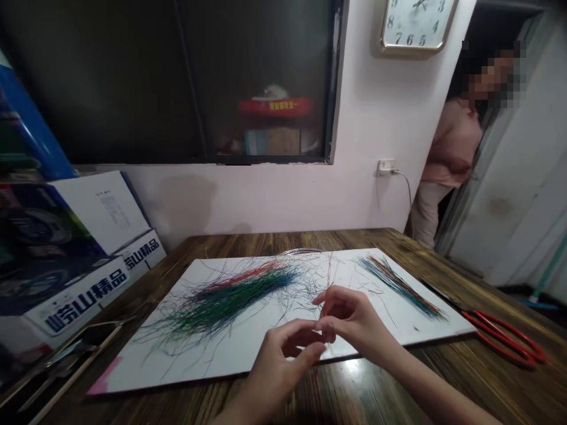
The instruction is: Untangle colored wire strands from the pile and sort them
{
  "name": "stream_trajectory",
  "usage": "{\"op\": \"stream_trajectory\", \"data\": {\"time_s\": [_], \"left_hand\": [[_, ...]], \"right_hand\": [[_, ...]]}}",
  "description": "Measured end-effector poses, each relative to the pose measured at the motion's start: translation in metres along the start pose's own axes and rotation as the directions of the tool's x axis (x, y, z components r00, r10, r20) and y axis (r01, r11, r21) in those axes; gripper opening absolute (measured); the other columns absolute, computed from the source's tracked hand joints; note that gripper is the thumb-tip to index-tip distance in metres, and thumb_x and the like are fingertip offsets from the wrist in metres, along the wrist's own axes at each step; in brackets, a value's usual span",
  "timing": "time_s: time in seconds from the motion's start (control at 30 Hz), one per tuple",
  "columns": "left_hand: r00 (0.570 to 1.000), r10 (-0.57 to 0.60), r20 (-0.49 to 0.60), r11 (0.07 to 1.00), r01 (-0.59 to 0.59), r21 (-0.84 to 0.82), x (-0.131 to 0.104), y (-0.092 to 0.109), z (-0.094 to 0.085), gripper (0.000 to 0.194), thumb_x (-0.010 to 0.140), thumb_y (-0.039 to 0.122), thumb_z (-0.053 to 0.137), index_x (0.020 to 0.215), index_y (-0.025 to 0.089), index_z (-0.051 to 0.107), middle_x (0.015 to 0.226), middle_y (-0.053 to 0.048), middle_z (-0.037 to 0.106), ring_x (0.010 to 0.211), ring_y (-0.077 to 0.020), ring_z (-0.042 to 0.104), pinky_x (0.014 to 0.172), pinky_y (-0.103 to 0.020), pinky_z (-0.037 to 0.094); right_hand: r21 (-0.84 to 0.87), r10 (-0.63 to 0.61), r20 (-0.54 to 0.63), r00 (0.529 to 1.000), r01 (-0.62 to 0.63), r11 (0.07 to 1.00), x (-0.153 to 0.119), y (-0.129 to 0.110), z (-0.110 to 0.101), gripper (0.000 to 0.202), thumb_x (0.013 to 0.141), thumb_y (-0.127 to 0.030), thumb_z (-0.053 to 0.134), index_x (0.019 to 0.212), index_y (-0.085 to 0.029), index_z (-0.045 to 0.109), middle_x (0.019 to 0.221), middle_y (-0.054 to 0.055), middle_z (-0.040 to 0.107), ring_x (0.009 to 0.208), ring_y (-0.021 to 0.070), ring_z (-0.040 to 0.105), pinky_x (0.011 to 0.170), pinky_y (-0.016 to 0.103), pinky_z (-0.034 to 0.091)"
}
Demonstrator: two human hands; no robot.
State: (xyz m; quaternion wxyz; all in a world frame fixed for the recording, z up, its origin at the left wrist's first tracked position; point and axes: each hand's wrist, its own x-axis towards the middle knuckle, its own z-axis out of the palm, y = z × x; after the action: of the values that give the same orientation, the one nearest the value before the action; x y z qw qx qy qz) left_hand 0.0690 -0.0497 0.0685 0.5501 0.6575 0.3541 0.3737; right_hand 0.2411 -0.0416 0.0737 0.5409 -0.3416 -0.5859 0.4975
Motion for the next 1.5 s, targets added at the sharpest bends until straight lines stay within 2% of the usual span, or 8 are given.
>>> {"op": "stream_trajectory", "data": {"time_s": [0.17,0.27,0.4,0.57,0.77,0.97,1.17,1.5], "left_hand": [[0.973,-0.229,-0.002,0.963,0.226,-0.145,0.006,-0.012,0.0,0.027,0.073,0.038,0.069,0.072,0.013,0.06,0.057,-0.004,0.067,0.051,-0.0137,0.062,0.05,-0.022,0.044],[0.939,-0.34,0.057,0.912,0.344,-0.224,0.005,-0.019,-0.003,0.032,0.068,0.041,0.072,0.07,0.013,0.056,0.059,-0.005,0.068,0.052,-0.0147,0.064,0.049,-0.021,0.045],[0.906,-0.41,0.101,0.866,0.422,-0.268,0.003,-0.025,-0.004,0.041,0.061,0.046,0.075,0.069,0.015,0.051,0.055,-0.004,0.067,0.047,-0.014,0.063,0.044,-0.019,0.043],[0.911,-0.405,0.075,0.859,0.407,-0.309,0.002,-0.044,-0.008,0.049,0.057,0.054,0.076,0.067,0.017,0.045,0.049,-0.002,0.065,0.04,-0.0122,0.06,0.04,-0.018,0.041],[0.9,-0.422,0.112,0.863,0.437,-0.255,-0.007,-0.05,-0.01,0.046,0.065,0.053,0.072,0.071,0.017,0.043,0.051,-0.002,0.066,0.041,-0.0086,0.057,0.045,-0.018,0.042],[0.885,-0.393,0.249,0.859,0.45,-0.244,-0.008,-0.045,-0.012,0.05,0.057,0.055,0.076,0.064,0.014,0.048,0.052,0.002,0.058,0.042,-0.0012,0.041,0.044,-0.013,0.027],[0.872,-0.409,0.268,0.854,0.469,-0.224,-0.008,-0.051,-0.012,0.05,0.062,0.057,0.072,0.066,0.016,0.045,0.053,0.0,0.06,0.04,-0.0029,0.041,0.043,-0.015,0.026],[0.904,-0.307,0.298,0.852,0.4,-0.337,-0.011,-0.071,-0.006,0.05,0.06,0.056,0.074,0.063,0.017,0.043,0.047,0.005,0.051,0.035,-0.001,0.031,0.039,-0.014,0.021]], "right_hand": [[-0.009,0.079,0.031,0.996,-0.079,0.997,0.002,0.016,0.008,0.014,0.066,-0.017,0.075,0.076,-0.015,0.065,0.059,-0.002,0.062,0.055,0.0083,0.058,0.052,0.018,0.045],[0.036,0.132,0.055,0.99,-0.134,0.99,0.001,0.025,0.008,0.013,0.07,-0.019,0.072,0.079,-0.014,0.065,0.061,-0.001,0.063,0.055,0.0087,0.059,0.053,0.02,0.047],[0.155,0.169,-0.013,0.985,-0.165,0.974,0.002,0.037,0.008,0.031,0.065,-0.024,0.077,0.085,-0.017,0.055,0.061,-0.002,0.064,0.051,0.0107,0.06,0.048,0.021,0.046],[0.156,0.089,-0.129,0.988,-0.068,0.985,-0.004,0.049,0.011,0.033,0.066,-0.022,0.077,0.072,-0.019,0.045,0.061,-0.006,0.055,0.05,0.0065,0.051,0.047,0.018,0.041],[-0.092,0.043,-0.009,0.999,-0.043,0.995,-0.02,0.058,0.011,0.004,0.081,-0.021,0.061,0.081,-0.017,0.059,0.075,0.002,0.061,0.067,0.0119,0.057,0.061,0.024,0.047],[0.063,0.122,0.057,0.991,-0.126,0.99,-0.021,0.064,0.011,0.011,0.078,-0.022,0.066,0.084,-0.017,0.058,0.074,0.001,0.06,0.065,0.0106,0.056,0.059,0.023,0.044],[0.205,0.022,0.012,1.0,-0.024,0.978,-0.021,0.074,0.014,0.026,0.076,-0.024,0.069,0.083,-0.022,0.043,0.073,-0.003,0.053,0.062,0.0096,0.048,0.057,0.022,0.039],[0.009,0.042,0.099,0.994,-0.043,0.999,-0.026,0.071,0.012,0.022,0.083,-0.03,0.061,0.102,-0.02,0.055,0.075,0.0,0.054,0.064,0.0104,0.05,0.059,0.024,0.04]]}}
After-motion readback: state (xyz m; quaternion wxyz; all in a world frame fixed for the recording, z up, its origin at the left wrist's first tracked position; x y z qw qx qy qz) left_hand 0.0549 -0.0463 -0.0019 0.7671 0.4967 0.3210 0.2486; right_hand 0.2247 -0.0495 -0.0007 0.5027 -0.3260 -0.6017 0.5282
